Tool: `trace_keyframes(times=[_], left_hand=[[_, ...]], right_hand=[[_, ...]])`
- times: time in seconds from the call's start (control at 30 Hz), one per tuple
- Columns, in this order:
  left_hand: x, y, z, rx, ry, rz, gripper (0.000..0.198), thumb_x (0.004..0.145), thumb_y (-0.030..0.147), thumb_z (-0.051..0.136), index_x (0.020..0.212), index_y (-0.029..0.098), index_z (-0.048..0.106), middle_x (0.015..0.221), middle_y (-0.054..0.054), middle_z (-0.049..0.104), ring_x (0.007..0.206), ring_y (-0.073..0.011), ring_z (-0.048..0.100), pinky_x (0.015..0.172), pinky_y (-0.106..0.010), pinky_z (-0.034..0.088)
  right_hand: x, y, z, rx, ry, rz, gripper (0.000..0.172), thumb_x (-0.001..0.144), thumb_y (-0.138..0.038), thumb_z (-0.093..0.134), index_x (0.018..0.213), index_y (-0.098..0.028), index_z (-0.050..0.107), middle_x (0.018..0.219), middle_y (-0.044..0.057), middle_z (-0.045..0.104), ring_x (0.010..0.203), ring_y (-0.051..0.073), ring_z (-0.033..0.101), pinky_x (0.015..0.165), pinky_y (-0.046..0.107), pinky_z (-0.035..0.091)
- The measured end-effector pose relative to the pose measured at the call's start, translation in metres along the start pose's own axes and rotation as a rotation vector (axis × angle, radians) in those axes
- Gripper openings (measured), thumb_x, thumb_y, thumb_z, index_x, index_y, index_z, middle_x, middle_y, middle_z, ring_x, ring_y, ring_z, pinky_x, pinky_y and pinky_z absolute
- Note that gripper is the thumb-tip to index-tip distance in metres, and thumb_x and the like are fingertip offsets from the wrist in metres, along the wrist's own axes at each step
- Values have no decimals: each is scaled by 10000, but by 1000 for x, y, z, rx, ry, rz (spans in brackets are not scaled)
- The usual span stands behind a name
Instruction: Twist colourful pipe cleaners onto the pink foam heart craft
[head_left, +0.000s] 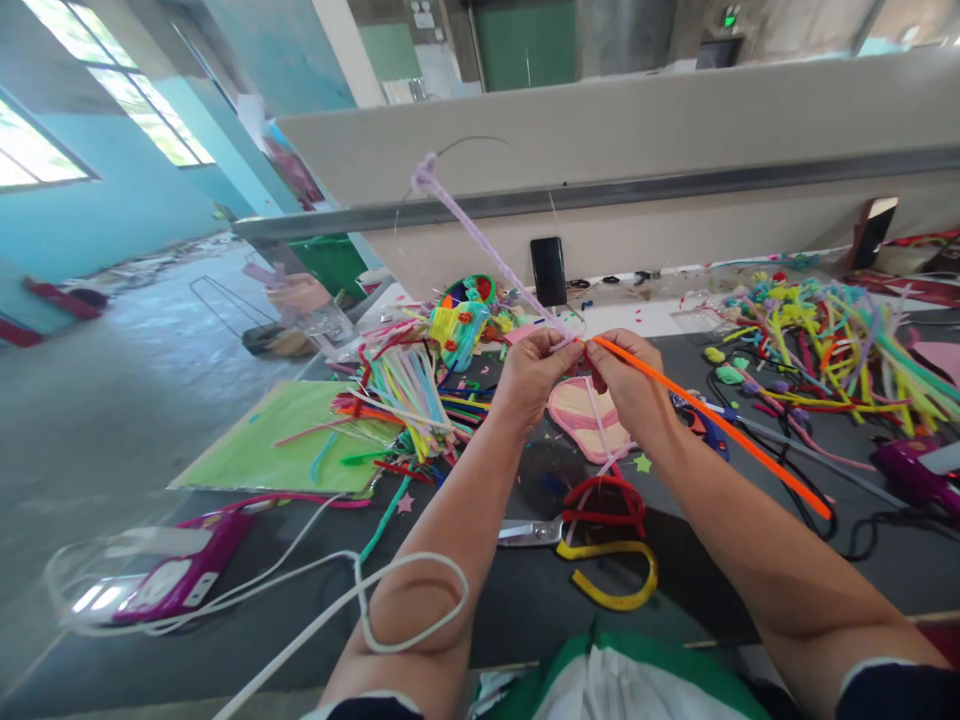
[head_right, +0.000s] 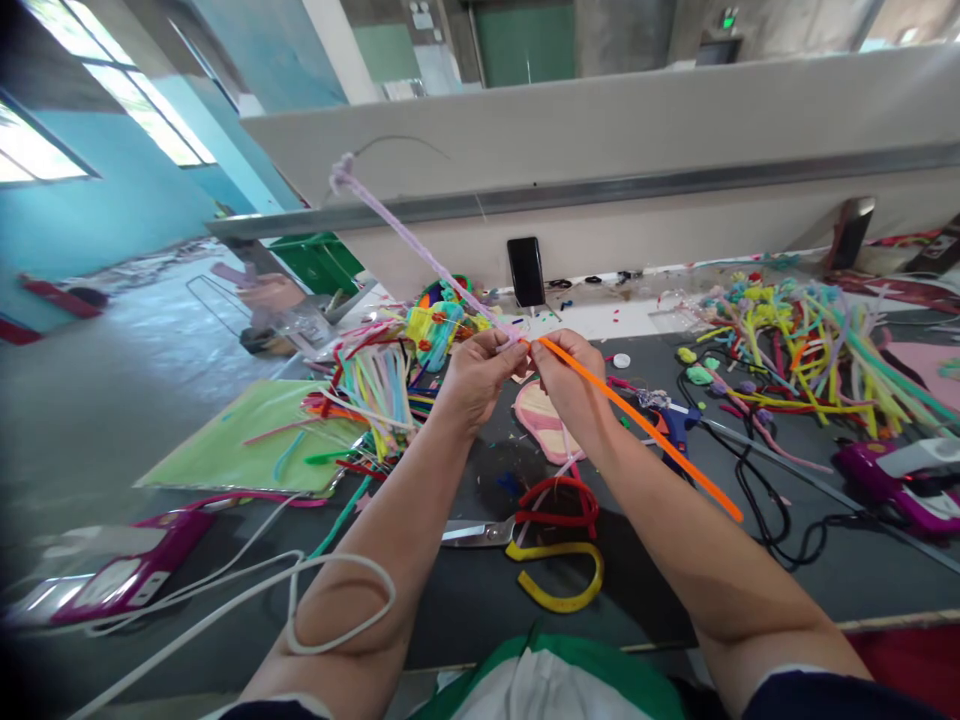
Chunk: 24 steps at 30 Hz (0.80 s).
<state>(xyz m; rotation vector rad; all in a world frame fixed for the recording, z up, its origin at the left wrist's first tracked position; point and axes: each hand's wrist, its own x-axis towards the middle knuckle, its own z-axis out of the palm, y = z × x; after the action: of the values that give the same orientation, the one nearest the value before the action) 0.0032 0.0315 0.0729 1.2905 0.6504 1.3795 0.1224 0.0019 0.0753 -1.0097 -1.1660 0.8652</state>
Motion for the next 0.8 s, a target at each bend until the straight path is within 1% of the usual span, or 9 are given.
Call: trace_keyframes(times=[0.17, 0.27, 0.33, 0.43, 0.5, 0.57, 0.67, 0.7, 0.8], left_hand=[[-2, -2, 2, 38, 32, 77, 223, 647, 250, 736, 585, 141, 552, 536, 35, 528, 517, -59, 467, 543, -193, 391], [-4, -6, 4, 4, 23, 93, 225, 642, 209, 731, 566, 144, 531, 535, 40, 521, 521, -57, 462, 550, -190, 388], [-5, -9, 5, -22, 25, 94, 232, 635, 192, 733, 562, 147, 518, 535, 45, 516, 522, -57, 467, 554, -189, 391], [-5, -13, 5, -75, 27, 58, 232, 624, 184, 740, 583, 151, 514, 541, 51, 509, 520, -57, 484, 552, -188, 397], [-3, -12, 3, -104, 25, -9, 224, 623, 201, 743, 623, 154, 524, 546, 50, 514, 505, -61, 494, 530, -191, 394], [0, -11, -1, -115, 59, -72, 232, 616, 227, 750, 656, 154, 534, 550, 45, 521, 484, -64, 493, 500, -192, 383], [5, -9, -8, -61, 164, -89, 243, 609, 248, 751, 630, 141, 534, 514, 45, 494, 451, -51, 458, 469, -183, 350], [6, -8, -10, -37, 198, -82, 239, 614, 249, 746, 621, 138, 534, 502, 46, 482, 445, -46, 445, 466, -180, 342], [7, -9, -11, -5, 238, -56, 229, 631, 256, 730, 611, 136, 535, 490, 49, 466, 440, -41, 423, 469, -182, 333]], right_hand=[[2, 4, -1, 112, -72, 55, 160, 731, -312, 597, 669, -164, 588, 529, -26, 550, 405, 69, 428, 397, 211, 311], [4, 8, -2, 251, -143, 128, 149, 706, -261, 593, 603, -163, 548, 488, -36, 499, 392, 63, 392, 387, 210, 282], [6, 9, -4, 350, -178, 253, 133, 680, -212, 586, 580, -160, 515, 465, -46, 455, 381, 52, 360, 374, 199, 251], [10, 10, -8, 512, -291, 551, 71, 672, -170, 567, 628, -148, 517, 469, -54, 438, 368, 36, 320, 362, 174, 218], [13, 9, -10, 566, -365, 683, 62, 716, -192, 563, 688, -146, 533, 494, -47, 472, 377, 39, 353, 376, 164, 263], [15, 7, -11, 499, -423, 707, 139, 792, -279, 537, 738, -151, 551, 564, -13, 551, 434, 66, 458, 439, 186, 369], [15, 2, -11, 79, -430, 532, 343, 870, -436, 435, 752, -151, 586, 690, 62, 638, 569, 134, 580, 558, 261, 449], [13, 1, -11, -138, -381, 400, 380, 874, -464, 422, 740, -152, 595, 703, 75, 645, 600, 153, 593, 574, 272, 440], [5, 0, -9, -773, -100, -67, 356, 869, -464, 446, 766, -168, 615, 712, 79, 657, 674, 197, 606, 587, 280, 376]])
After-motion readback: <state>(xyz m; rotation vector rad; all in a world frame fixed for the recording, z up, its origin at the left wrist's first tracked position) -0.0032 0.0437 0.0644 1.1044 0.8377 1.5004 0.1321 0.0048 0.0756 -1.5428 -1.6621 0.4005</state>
